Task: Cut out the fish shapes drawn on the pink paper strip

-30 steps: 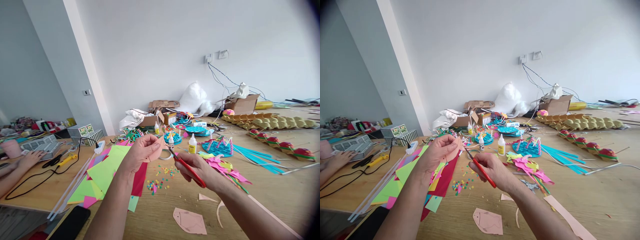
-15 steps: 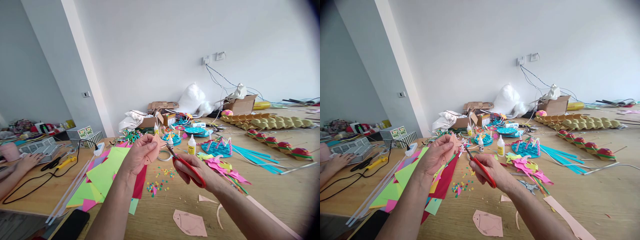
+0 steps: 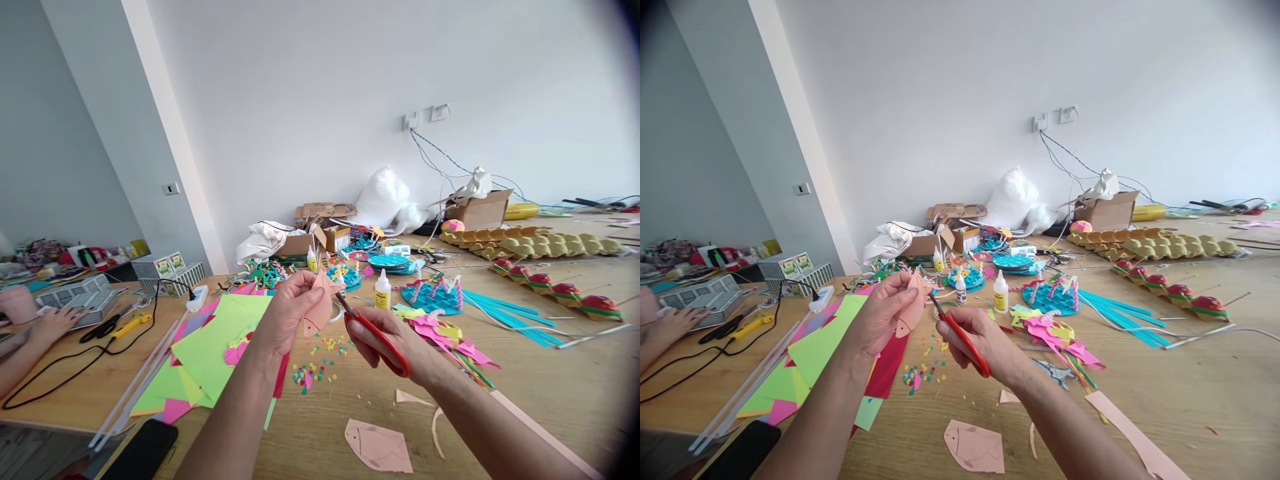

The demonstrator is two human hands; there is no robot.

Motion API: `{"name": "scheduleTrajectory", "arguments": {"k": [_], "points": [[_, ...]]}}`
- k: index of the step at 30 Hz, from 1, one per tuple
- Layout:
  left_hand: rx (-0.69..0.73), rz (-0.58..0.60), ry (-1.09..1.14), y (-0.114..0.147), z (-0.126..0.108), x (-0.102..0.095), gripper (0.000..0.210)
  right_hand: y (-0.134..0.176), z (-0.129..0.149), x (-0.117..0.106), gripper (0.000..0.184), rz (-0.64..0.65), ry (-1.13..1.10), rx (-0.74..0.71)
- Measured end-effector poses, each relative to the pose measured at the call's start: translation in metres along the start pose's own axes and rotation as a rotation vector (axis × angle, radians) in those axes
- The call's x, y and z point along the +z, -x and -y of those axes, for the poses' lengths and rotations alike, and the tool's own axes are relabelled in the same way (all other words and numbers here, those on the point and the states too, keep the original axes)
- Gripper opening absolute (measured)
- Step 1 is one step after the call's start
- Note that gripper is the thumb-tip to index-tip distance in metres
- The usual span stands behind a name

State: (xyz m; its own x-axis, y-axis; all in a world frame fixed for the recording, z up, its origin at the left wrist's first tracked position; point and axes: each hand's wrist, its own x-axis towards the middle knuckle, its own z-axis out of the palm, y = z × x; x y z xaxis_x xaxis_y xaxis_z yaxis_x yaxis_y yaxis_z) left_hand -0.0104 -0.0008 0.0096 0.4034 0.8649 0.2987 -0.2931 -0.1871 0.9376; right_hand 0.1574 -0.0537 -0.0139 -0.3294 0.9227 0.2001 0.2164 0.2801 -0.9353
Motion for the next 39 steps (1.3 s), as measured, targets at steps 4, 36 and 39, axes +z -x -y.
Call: {"name": "scheduleTrajectory", "arguments": {"k": [4,36,39], "points": [[-0.002,0.034,-0.008,0.002,0.001,0.002,0.020,-0.001,-0.001,0.000,0.051,-0.014,-0.014,0.002],[0.132,0.115,-0.180,0.006,0.002,0.011,0.021,0.003,0.001,0.001,0.049,0.002,-0.011,-0.023],[0.135,0.122,-0.160,0.005,0.002,0.011,0.021,0.003,0.001,0.001,0.052,0.013,-0.013,-0.048]]}}
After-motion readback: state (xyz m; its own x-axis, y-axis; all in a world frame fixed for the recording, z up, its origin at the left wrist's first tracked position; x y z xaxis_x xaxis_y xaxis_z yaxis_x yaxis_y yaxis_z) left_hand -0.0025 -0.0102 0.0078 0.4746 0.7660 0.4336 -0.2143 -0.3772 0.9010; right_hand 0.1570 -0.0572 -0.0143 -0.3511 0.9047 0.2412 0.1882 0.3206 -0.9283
